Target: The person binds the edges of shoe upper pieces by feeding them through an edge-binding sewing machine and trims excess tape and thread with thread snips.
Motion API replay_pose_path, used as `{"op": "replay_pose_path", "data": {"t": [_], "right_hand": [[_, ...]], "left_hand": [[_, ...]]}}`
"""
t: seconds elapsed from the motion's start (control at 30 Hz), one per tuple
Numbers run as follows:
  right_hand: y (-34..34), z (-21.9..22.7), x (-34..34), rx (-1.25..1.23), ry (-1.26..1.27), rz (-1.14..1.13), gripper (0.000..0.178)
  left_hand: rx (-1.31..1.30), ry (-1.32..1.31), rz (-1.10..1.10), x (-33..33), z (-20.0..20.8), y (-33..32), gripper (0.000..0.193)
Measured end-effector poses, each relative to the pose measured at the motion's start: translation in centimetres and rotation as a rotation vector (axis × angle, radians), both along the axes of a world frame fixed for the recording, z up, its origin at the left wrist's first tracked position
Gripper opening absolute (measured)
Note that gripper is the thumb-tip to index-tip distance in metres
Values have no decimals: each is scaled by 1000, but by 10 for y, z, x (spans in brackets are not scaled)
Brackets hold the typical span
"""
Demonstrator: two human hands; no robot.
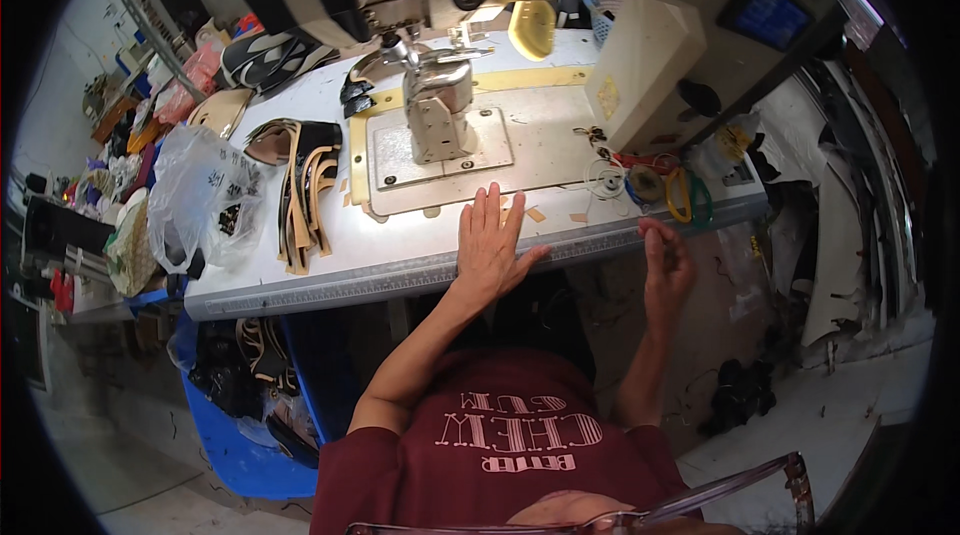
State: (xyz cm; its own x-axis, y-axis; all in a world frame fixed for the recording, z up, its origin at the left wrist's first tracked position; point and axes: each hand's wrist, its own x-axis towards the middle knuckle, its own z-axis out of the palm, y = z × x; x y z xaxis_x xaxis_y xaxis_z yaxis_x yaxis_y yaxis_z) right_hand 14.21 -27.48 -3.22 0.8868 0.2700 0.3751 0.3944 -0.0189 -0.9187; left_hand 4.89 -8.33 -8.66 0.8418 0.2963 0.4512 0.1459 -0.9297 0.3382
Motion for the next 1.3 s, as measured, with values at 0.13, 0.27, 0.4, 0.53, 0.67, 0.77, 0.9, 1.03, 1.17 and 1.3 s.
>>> {"op": "replay_pose_path", "data": {"t": [0.13, 0.27, 0.4, 0.53, 0.67, 0.77, 0.9, 1.03, 1.17, 1.3], "right_hand": [[-31, -9, -6, 46, 32, -85, 14], [-43, -15, -15, 32, 85, -96, 14], [-54, -26, -17, 16, 64, -39, 14], [-56, -33, -14, 27, 58, -37, 13], [-48, -27, -14, -19, 44, -4, 12], [-18, -21, -16, 7, 67, 141, 10], [38, 7, -15, 150, 312, 407, 10], [108, 34, 8, 429, 692, 539, 16], [177, 47, 41, 605, 663, 593, 17], [211, 58, 49, 670, 626, 640, 12]], "left_hand": [[20, 41, -31, 18, 1, -18, 68], [-32, -37, -199, 30, -1, -34, 63], [62, -41, -181, 30, -2, -47, 59], [11, -58, -211, 26, -1, -48, 60], [-51, -200, -285, 16, -8, -69, 50], [-235, -190, -567, 2, -20, -76, 40], [-290, -186, -603, -13, -29, -70, 30], [-431, 5, -470, -31, -17, -51, 25], [-565, -39, -359, -51, -19, -36, 22], [-702, -32, -240, -72, -14, -15, 22]]}}
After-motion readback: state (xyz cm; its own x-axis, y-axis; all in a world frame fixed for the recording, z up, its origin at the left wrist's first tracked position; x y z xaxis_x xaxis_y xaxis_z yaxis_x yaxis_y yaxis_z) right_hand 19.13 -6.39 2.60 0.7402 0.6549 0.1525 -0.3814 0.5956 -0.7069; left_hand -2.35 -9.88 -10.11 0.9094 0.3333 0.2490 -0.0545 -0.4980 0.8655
